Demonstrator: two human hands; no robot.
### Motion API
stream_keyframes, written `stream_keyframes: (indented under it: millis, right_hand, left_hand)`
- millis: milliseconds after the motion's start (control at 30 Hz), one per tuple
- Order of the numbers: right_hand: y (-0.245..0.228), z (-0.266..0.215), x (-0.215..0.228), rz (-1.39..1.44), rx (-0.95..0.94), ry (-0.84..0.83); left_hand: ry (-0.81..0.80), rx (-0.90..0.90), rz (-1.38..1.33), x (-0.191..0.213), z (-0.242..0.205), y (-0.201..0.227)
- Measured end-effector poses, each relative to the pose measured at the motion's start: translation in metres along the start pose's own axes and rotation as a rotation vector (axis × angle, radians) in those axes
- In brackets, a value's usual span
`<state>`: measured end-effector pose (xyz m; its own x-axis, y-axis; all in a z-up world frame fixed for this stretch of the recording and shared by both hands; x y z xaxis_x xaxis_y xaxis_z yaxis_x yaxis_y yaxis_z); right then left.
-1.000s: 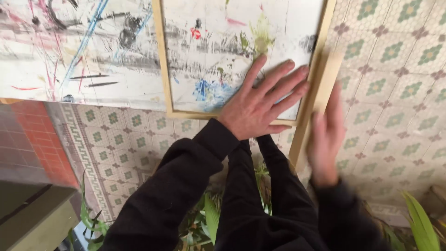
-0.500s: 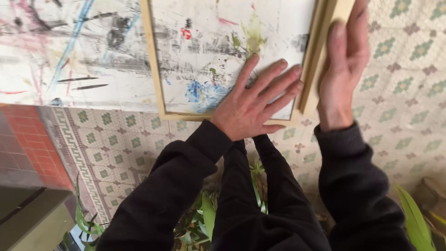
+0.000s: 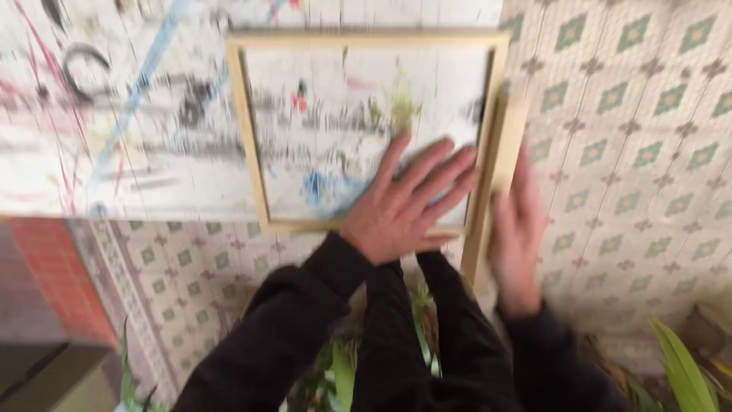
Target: Sanding the edges of a wooden picture frame using a sanding block on a workshop table.
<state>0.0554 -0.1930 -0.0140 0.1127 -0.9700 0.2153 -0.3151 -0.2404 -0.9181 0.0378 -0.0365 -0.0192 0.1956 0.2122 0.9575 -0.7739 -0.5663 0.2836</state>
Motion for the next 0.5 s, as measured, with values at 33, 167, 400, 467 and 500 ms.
stream_keyframes:
  millis: [33,167,400,467,500]
  right_hand:
    - [0.002,0.008,0.002,0.002,0.023,0.008]
    - [-0.031,0.057,-0.005,0.185,-0.053,-0.036]
    - [0.024,-0.001,0.003,0.156,-0.090,-0.003]
    - [0.012,0.017,0.001,0.197,-0.069,-0.015]
    - [0.008,0.020,-0.001,0.234,-0.068,-0.027]
  left_hand:
    - [0.011,-0.007,0.020,-0.002,0.003,-0.007]
    - [0.028,-0.001,-0.015,0.008,0.003,-0.001]
    - [0.046,0.030,-0.077,0.021,0.004,-0.003]
    - [0.043,0.031,-0.075,0.024,0.008,-0.008]
    - [0.033,0.035,-0.092,0.025,0.006,-0.006]
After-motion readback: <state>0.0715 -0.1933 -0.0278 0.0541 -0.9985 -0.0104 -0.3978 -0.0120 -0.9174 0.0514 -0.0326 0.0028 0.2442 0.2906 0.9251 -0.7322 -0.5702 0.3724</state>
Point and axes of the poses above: each hand's wrist, its own z-axis towards the middle knuckle, its own x-axis out of the back of the hand, y = z × x, the point moved 6 cm from there along z, towards the middle knuckle, and after that the axes turned 13 degrees about -x, right-handed, at the moved point
